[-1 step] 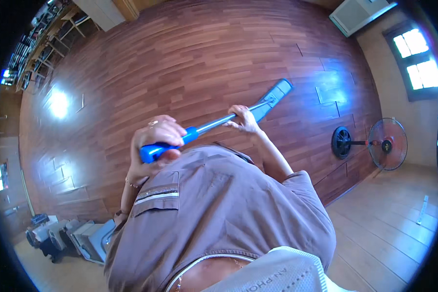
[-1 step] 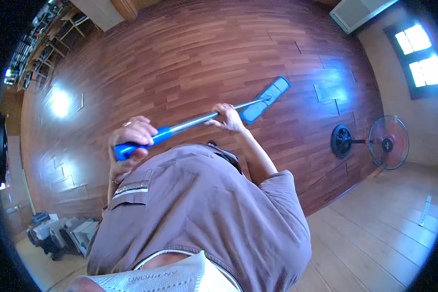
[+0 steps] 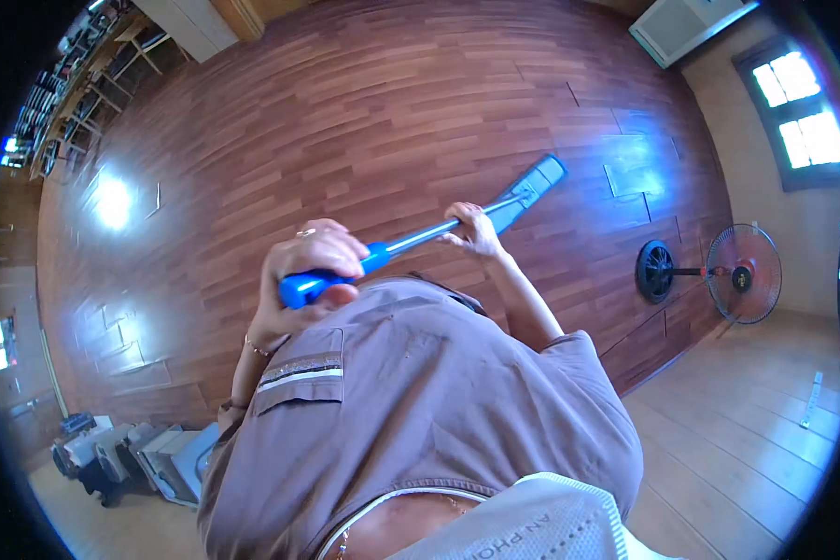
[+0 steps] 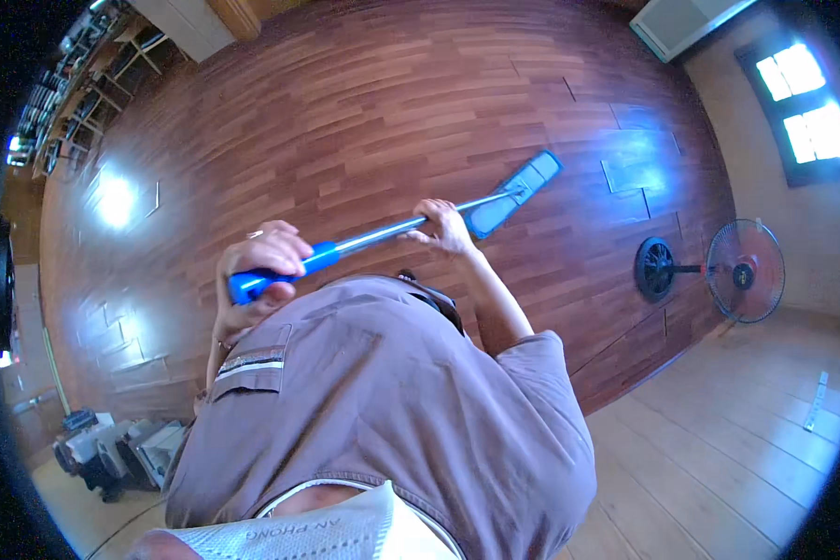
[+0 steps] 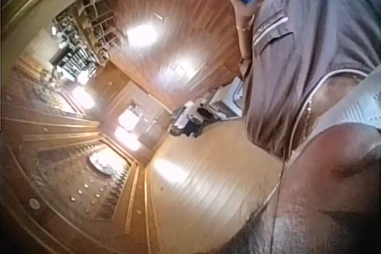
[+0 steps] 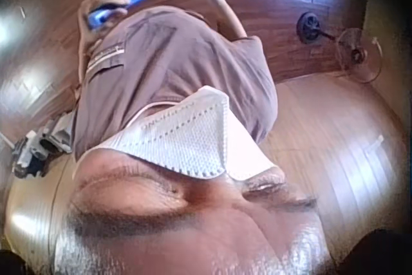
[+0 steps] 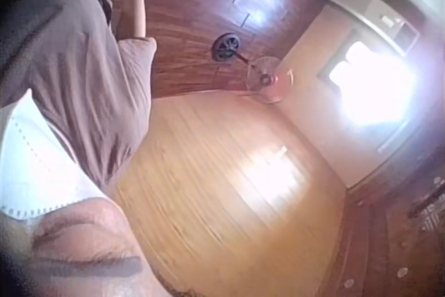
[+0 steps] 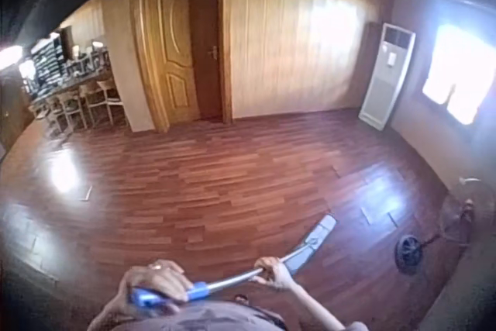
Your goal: The recorder is using a flat mop to clean a wooden floor in a large room.
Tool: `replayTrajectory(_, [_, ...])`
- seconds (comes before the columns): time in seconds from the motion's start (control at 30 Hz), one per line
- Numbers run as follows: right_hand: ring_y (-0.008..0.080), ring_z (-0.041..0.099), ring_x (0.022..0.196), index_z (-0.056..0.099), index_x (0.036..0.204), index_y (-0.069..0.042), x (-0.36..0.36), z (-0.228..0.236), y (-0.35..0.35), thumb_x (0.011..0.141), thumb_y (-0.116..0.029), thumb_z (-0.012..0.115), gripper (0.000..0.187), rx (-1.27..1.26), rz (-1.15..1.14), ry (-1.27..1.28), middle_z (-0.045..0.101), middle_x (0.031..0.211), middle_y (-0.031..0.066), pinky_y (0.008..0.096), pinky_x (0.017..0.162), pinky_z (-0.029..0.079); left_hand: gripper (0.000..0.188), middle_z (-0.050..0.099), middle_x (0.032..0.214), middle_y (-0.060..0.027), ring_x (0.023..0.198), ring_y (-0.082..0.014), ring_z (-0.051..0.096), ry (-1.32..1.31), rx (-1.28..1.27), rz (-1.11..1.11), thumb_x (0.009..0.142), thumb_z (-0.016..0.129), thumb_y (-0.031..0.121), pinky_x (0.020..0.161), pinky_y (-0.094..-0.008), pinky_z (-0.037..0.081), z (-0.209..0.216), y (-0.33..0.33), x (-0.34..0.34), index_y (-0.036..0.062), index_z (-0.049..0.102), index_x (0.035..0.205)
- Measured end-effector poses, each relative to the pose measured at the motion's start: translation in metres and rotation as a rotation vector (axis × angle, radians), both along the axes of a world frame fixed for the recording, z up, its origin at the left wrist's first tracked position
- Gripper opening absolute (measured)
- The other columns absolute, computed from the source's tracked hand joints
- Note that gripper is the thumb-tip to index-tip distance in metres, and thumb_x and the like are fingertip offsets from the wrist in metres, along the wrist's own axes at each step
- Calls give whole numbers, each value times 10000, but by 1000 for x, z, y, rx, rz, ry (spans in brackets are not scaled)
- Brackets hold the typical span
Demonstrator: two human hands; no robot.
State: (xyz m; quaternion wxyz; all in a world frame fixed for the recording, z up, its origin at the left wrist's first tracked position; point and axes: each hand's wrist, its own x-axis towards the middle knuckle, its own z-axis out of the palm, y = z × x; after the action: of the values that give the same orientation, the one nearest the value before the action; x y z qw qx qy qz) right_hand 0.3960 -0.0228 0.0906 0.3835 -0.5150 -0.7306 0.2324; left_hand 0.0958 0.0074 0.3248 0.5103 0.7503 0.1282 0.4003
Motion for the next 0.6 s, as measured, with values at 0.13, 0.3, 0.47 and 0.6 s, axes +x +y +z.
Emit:
replayTrajectory(0.13, [339,527,726,511,741,-55,18,-5,-36,665,-278,761,343,-19,-293,-3,502,686,121,401,661,403,260,678,829,-74,883,-264,648,37,-44,-138,748,760,237,864,-395,421,-9,8,32,63,671,919])
replayTrajectory(0.3, [334,507,682,502,700,-49,47,-17,-55,712,-201,781,318,48,-589,-110,491,667,117,395,634,395,240,680,907,-64,994,-257,626,118,-104,-401,711,765,137,885,-380,423,-26,36,78,68,670,921])
replayTrajectory(0.47, [324,494,668,506,701,-47,45,-29,-26,771,-244,753,324,-37,-749,-123,492,662,114,407,640,394,243,677,925,-37,988,-232,612,166,-56,-612,741,789,224,905,-399,395,-34,112,99,91,667,904])
replayTrajectory(0.6, [357,519,701,517,694,-41,35,-23,-21,766,-261,746,325,-103,-803,-111,526,683,137,436,656,400,257,679,922,-47,1010,-256,607,156,-75,-735,752,789,254,914,-404,419,-28,148,107,94,685,924])
